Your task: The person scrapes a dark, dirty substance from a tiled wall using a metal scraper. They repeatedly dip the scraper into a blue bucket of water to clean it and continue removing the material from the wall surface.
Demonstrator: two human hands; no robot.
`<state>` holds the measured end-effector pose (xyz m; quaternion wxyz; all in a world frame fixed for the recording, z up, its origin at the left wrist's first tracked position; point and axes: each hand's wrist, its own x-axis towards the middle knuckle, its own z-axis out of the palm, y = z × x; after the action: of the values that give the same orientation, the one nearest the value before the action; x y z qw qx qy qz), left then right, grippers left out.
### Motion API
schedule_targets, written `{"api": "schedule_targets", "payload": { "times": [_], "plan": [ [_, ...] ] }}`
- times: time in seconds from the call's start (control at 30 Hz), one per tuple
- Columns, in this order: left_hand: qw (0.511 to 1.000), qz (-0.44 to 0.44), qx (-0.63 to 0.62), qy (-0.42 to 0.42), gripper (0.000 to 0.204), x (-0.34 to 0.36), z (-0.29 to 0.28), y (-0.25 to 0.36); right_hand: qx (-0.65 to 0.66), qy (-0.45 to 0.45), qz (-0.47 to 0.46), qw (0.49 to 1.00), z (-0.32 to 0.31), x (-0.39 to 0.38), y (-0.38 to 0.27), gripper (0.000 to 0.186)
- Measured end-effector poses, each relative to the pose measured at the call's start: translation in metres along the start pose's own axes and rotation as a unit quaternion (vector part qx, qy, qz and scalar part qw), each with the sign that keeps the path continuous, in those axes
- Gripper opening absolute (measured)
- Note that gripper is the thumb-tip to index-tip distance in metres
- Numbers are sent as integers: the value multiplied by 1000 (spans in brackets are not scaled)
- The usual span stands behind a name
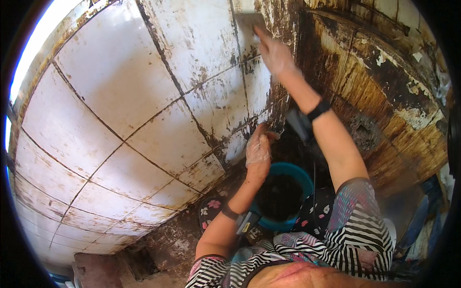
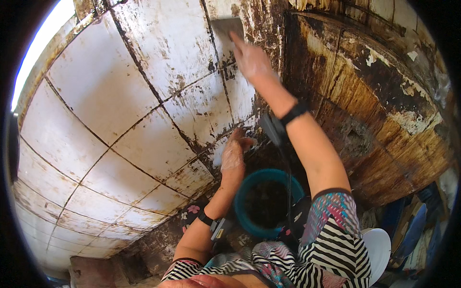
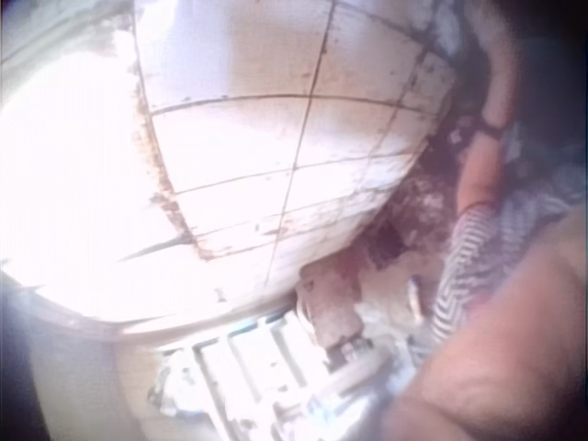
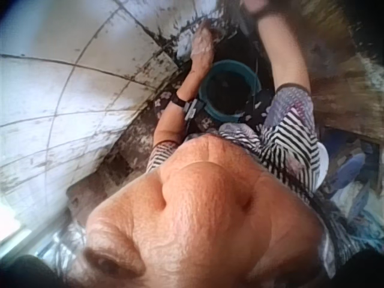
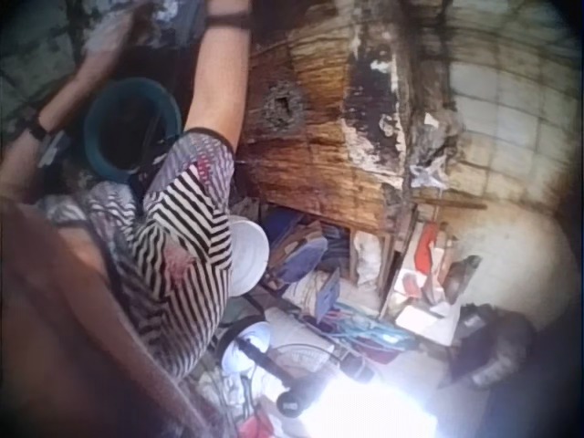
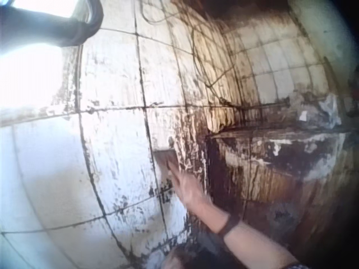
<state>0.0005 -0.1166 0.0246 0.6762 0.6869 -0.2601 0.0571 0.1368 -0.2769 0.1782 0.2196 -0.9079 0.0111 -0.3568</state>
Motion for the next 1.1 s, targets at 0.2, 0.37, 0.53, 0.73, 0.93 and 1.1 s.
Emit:
{"api": "schedule_targets", "payload": {
  "times": [0.2,0.37,0.53,0.73,0.93,1.1],
  "plan": [
    [1000,-5,14,-9,65,-2,0,-3,38,15,14,999,0,-1,5,43],
    [1000,3,-16,5,61,-2,5,-6,16,151,-94,984,-60,93,-24,43],
    [1000,-6,2,-7,57,0,-1,-6,34,23,-38,998,-26,40,-10,43],
    [1000,9,19,-16,61,-4,-2,-6,17,-9,7,1000,-2,7,12,44],
    [999,4,-34,0,55,-1,-3,-8,-43,42,-5,998,-56,82,7,44],
    [999,-9,-40,-25,56,-3,-5,-7,9,8,0,1000,-4,9,21,45]
  ]
}}
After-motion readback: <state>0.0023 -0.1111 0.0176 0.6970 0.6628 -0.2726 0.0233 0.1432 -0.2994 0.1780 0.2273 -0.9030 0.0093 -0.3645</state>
